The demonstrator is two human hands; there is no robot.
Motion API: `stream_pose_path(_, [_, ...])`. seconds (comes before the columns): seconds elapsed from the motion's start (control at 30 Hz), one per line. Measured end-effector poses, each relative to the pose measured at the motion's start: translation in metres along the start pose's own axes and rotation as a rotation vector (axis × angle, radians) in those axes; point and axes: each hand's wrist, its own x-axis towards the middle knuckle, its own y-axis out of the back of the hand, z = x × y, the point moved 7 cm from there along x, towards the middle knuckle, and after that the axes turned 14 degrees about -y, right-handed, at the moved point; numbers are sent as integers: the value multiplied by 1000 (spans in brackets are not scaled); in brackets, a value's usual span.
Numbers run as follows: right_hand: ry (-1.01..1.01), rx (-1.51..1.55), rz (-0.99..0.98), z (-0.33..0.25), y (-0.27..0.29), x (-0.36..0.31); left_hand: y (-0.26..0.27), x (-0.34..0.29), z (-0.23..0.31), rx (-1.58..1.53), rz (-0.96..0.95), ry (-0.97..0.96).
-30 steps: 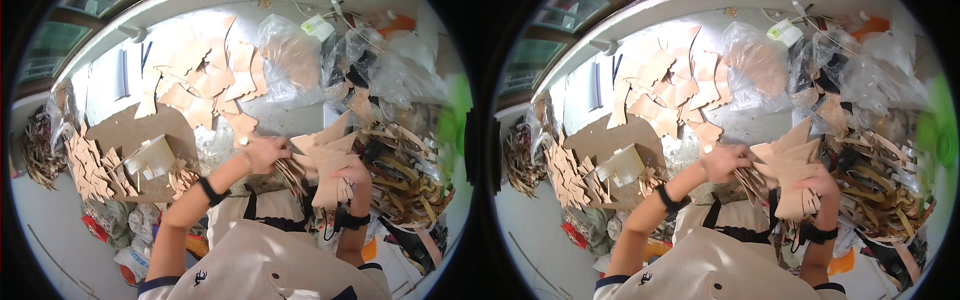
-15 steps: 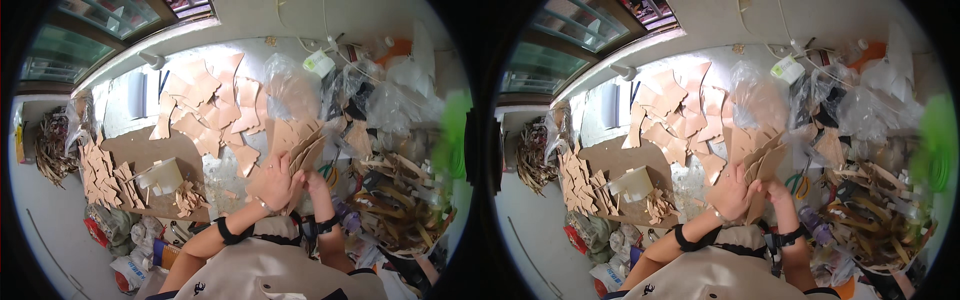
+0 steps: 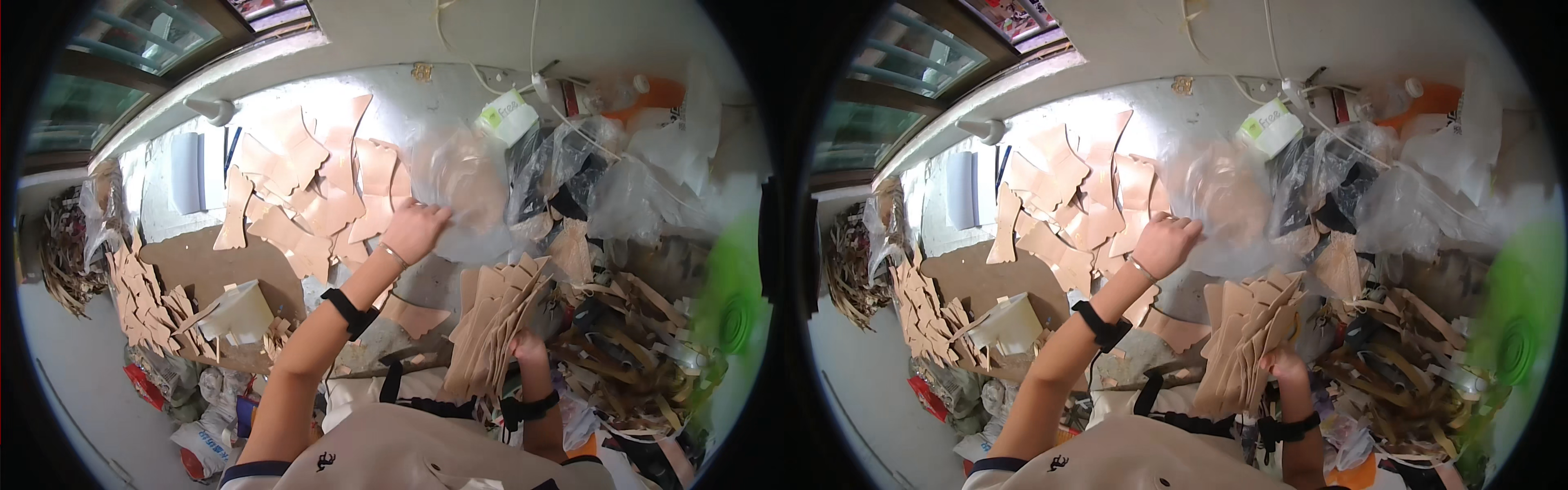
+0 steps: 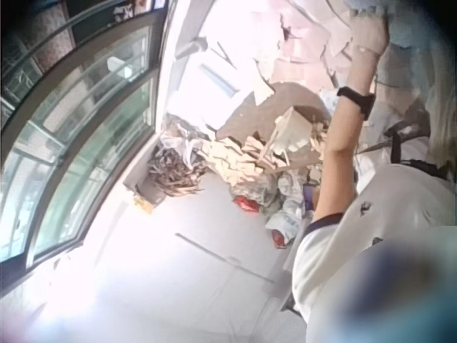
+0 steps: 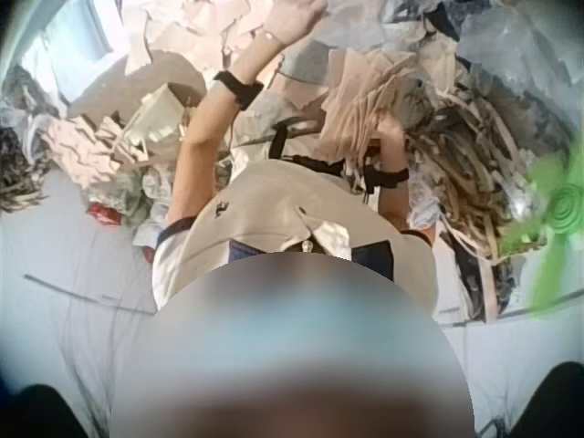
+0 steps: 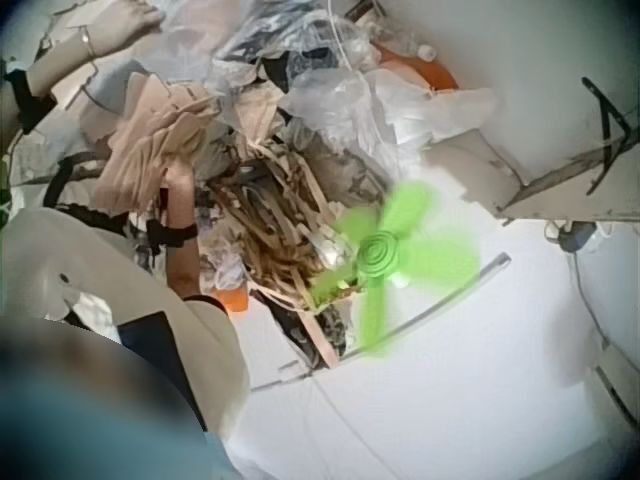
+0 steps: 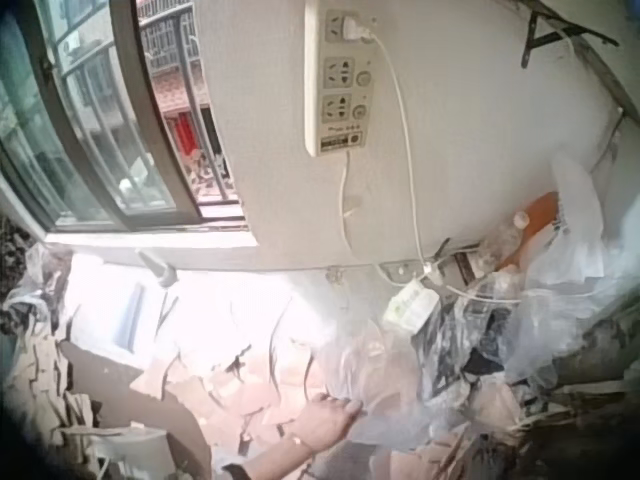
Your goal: The recorder is seen picking up strips of leather and cutting them into smaller patterns for shoe manufacturing using a pair of scissors.
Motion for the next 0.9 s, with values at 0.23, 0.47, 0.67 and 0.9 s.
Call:
stream_pose_path(0.23, [-138, -456, -49, -6, -68, -11, 127, 63, 109, -426, 190, -182])
stream_pose_path(0.47, [-76, -339, 177, 3, -86, 0, 144, 73, 130, -332, 256, -317])
stream_pose_path(0.67, [-19, 161, 608, -11, -26, 3, 95, -37, 66, -264, 242, 186])
stream_pose_path(0.9, [-78, -184, 462, -36, -24, -28, -37, -103, 134, 85, -302, -263])
